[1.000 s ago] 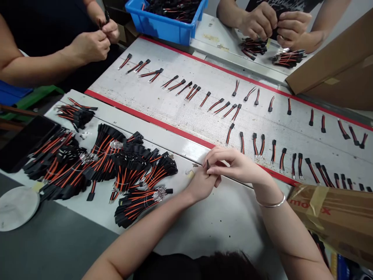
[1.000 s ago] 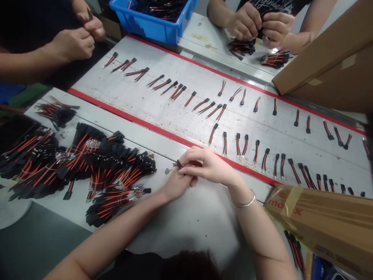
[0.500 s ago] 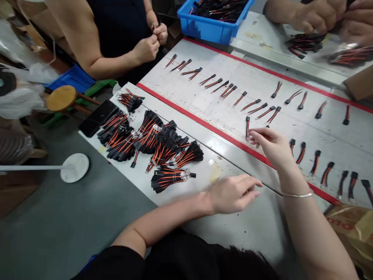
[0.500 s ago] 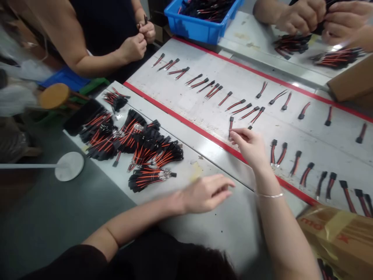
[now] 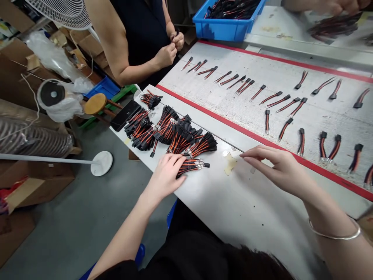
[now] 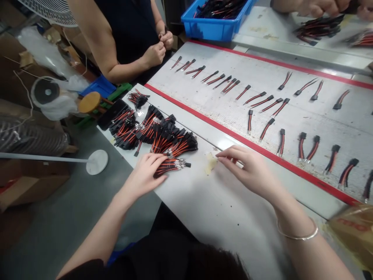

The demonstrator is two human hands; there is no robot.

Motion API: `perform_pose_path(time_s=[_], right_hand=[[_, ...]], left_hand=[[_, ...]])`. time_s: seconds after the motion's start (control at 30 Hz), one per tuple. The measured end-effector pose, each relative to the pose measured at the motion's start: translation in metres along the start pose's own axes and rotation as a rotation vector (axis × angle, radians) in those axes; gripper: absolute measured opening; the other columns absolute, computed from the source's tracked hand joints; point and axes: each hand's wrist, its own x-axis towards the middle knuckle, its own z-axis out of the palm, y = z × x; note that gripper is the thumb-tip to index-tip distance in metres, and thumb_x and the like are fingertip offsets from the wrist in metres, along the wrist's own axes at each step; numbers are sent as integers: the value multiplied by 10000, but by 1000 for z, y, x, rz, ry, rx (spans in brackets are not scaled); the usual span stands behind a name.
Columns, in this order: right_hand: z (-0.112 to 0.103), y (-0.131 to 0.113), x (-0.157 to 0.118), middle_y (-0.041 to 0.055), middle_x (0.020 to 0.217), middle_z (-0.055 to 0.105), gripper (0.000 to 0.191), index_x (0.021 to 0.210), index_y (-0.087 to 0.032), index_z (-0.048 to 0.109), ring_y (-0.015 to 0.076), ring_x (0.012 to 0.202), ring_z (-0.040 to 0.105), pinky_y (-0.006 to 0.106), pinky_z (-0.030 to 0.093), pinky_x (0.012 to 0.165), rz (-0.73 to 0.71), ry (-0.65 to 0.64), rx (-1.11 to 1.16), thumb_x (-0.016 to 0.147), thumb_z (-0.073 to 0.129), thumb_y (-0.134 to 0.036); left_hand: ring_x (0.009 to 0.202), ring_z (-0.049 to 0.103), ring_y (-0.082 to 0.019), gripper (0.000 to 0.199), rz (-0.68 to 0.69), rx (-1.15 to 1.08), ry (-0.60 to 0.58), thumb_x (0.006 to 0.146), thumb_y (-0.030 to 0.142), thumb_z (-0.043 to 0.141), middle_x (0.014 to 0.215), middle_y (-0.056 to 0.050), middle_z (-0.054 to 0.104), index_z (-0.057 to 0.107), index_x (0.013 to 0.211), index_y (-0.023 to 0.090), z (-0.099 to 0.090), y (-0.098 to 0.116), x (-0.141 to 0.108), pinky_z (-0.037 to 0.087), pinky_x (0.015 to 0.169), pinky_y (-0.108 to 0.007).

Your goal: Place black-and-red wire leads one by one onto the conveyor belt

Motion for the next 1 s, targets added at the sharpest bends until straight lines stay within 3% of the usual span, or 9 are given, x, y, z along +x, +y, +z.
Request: perform_pose_path(time_s=[0.13, 0.27, 0.4, 0.5, 0.63, 0.67, 0.8, 0.87, 1.0], right_hand=[[19, -15, 1, 92, 1010, 736, 307, 1026, -243, 742, 220, 796, 693, 359, 552, 668, -83, -46, 58, 1000, 545, -477], [34, -25, -3, 115, 1176, 727, 323, 1147, -236, 712, 273, 1038, 713, 410, 594, 870, -87, -71, 185, 983, 588, -485], [44, -30, -9, 116, 1192, 741, 430, 1256, -199, 680, 263, 1072, 713, 425, 603, 939, -31, -257, 408, 979, 584, -513], [47, -32, -19, 87, 1009, 768, 405, 1269, -181, 683, 191, 851, 730, 331, 635, 791, -16, -307, 593, 1001, 569, -462], [47, -36, -38, 91, 1085, 753, 327, 1245, -222, 716, 196, 897, 718, 312, 629, 779, -54, 9, 576, 948, 675, -354], [46, -36, -42, 93, 1110, 750, 321, 1238, -232, 723, 207, 916, 719, 328, 631, 787, -42, 85, 576, 939, 687, -347], [45, -33, -52, 91, 1065, 754, 331, 1218, -234, 742, 218, 859, 724, 392, 644, 791, 84, 260, 623, 928, 693, -384], [43, -31, -54, 87, 1042, 756, 341, 1196, -231, 755, 226, 876, 725, 400, 648, 806, 105, 295, 643, 900, 723, -396], [35, -27, -61, 83, 995, 773, 277, 1076, -218, 795, 232, 909, 739, 365, 653, 801, 77, 302, 696, 849, 779, -376]], left_hand=[[1022, 634, -305, 418, 139, 64, 147, 782, 113, 610, 1099, -98, 772, 730, 1168, 219, 2, 7, -4, 398, 1092, -595], [1012, 636, -272, 414, 279, 7, 270, 836, 168, 630, 1070, -12, 795, 733, 1179, 375, -13, 12, -13, 295, 1159, -594], [920, 637, -249, 326, 358, -177, 310, 859, 265, 700, 939, 16, 795, 743, 1116, 461, -6, 11, -5, 328, 1140, -549], [977, 620, -274, 229, 288, -244, 386, 822, 339, 763, 896, -22, 747, 746, 1029, 436, 10, 18, 13, 348, 1133, -554], [1371, 469, -328, 555, -19, -625, 668, 785, 373, 780, 1240, -118, 641, 581, 1299, 310, 21, 58, 37, 329, 1172, -571], [1409, 452, -321, 653, -66, -840, 622, 776, 368, 779, 1307, -122, 617, 516, 1370, 303, 22, 71, 41, 362, 1160, -542], [1326, 581, -342, 721, -177, -1631, 73, 734, 363, 755, 1351, -126, 662, 502, 1405, 289, 26, 108, 51, 485, 1048, -491], [1295, 611, -328, 751, -200, -1748, -2, 698, 364, 786, 1341, -111, 683, 521, 1398, 297, 29, 113, 57, 488, 1050, -474], [1151, 687, -283, 680, -245, -1788, 29, 676, 472, 831, 1251, -95, 725, 621, 1285, 256, 38, 116, 76, 533, 998, -410]])
